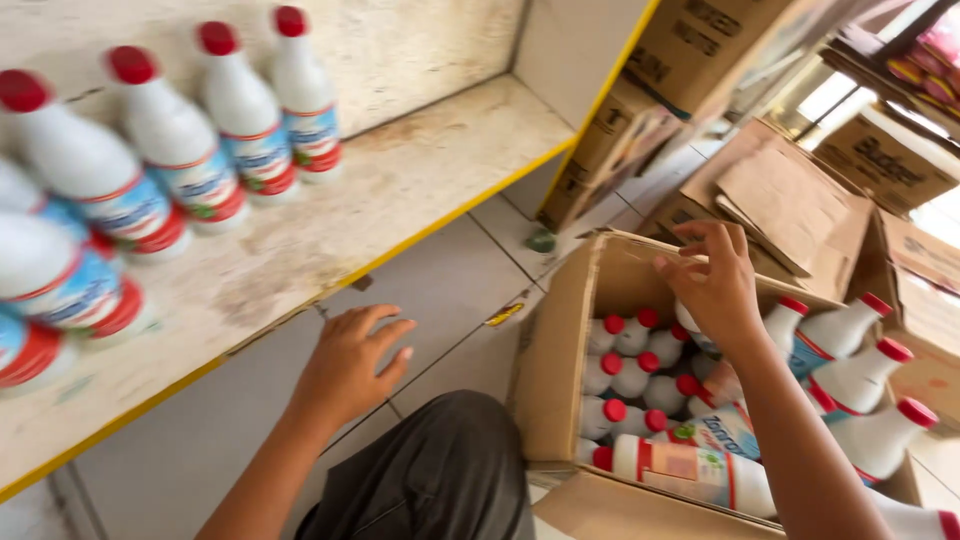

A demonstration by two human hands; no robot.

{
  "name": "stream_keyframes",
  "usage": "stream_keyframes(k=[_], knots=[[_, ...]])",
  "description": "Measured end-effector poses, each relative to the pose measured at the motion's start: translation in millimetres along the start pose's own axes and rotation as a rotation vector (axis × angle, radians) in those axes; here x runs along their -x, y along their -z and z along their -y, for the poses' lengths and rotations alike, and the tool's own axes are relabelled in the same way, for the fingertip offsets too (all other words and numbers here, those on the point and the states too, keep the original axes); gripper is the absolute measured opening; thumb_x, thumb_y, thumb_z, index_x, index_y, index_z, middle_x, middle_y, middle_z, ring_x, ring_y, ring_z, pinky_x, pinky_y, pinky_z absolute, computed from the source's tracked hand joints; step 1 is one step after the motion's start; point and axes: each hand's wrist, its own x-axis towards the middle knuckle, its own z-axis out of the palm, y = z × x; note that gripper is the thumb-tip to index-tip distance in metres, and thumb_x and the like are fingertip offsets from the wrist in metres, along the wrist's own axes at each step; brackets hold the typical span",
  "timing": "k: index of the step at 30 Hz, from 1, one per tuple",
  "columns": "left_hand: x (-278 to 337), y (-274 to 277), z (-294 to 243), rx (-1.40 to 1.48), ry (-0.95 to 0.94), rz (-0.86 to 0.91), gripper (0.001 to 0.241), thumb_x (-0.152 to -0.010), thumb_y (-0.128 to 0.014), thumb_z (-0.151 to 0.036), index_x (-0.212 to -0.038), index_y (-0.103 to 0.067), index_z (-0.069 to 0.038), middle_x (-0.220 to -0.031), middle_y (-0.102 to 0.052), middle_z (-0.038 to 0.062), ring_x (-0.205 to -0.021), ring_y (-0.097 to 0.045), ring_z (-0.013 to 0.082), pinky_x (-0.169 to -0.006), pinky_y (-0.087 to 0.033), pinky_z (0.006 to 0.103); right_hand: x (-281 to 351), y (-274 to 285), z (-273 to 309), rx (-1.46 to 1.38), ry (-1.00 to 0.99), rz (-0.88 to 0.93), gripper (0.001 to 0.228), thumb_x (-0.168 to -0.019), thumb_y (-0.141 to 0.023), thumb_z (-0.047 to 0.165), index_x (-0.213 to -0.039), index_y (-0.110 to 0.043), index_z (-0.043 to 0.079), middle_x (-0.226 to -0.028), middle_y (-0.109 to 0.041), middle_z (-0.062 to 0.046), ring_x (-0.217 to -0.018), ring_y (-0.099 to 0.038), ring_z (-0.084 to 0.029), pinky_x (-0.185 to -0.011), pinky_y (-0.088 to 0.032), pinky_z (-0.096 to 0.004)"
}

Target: Restocking cleaner bottles from a cardboard box onto a low grocery shelf.

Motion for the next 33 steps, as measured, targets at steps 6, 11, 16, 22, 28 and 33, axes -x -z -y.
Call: stream_keyframes(k=[6,11,16,22,28,33], knots=[[-85,-57,-129,0.361,-0.271,0.007,0.029,-0.091,-0.069,-0.028,-0.115,-0.073,-0.013,-0.121,-0.066,0.005,-0.112,-0.063,0.0265,-0.098,-0.046,0.044,8,15,-132,0.229,-0.105,0.144,0.046,-0.084,-0.082,0.028,-0.121,-0.065,0.007,-0.121,-0.059,-0.015,-0.101,-0.068,-0.032,-0.085,-0.057,-0.045],[-108,-106,-216,0.546,-0.398,0.032,0.026,-0.096,-0.07,-0.032,-0.113,-0.073,-0.013,-0.117,-0.068,0.005,-0.104,-0.065,0.0272,-0.096,-0.05,0.0424,7,-3,-123,0.547,-0.134,0.189,0.059,-0.073,-0.083,0.048,-0.118,-0.069,0.014,-0.117,-0.059,-0.017,-0.105,-0.065,-0.038,-0.077,-0.056,-0.05],[-97,-149,-242,0.641,-0.474,0.122,0.027,-0.096,-0.068,-0.032,-0.113,-0.072,-0.012,-0.121,-0.067,0.008,-0.104,-0.066,0.0278,-0.098,-0.05,0.0434,14,-9,-153,0.578,-0.13,0.145,0.053,-0.081,-0.078,0.051,-0.118,-0.068,0.014,-0.121,-0.065,-0.009,-0.11,-0.067,-0.033,-0.075,-0.056,-0.05],[-92,-143,-233,0.45,-0.449,0.198,0.021,-0.093,-0.069,-0.028,-0.105,-0.073,-0.011,-0.11,-0.067,0.007,-0.101,-0.067,0.0264,-0.093,-0.049,0.0446,21,44,-157,0.42,-0.199,-0.139,0.046,-0.087,-0.087,0.042,-0.104,-0.07,0.003,-0.104,-0.07,-0.012,-0.093,-0.071,-0.028,-0.08,-0.057,-0.044],[-90,-108,-218,0.8,-0.244,0.132,0.024,-0.098,-0.067,-0.024,-0.116,-0.071,-0.01,-0.115,-0.067,0.006,-0.108,-0.066,0.0269,-0.098,-0.052,0.0398,23,88,-89,-0.2,-0.088,-0.474,0.031,-0.101,-0.086,0.015,-0.117,-0.065,-0.003,-0.116,-0.067,-0.006,-0.103,-0.067,-0.012,-0.087,-0.06,-0.028],[-66,-69,-174,0.638,-0.146,-0.121,0.041,-0.092,-0.073,-0.022,-0.13,-0.065,-0.01,-0.129,-0.059,0.012,-0.122,-0.06,0.0326,-0.103,-0.049,0.0443,14,82,34,-0.336,0.117,-0.415,0.03,-0.104,-0.081,0.007,-0.119,-0.059,-0.005,-0.114,-0.063,-0.005,-0.103,-0.065,-0.008,-0.089,-0.057,-0.024]])
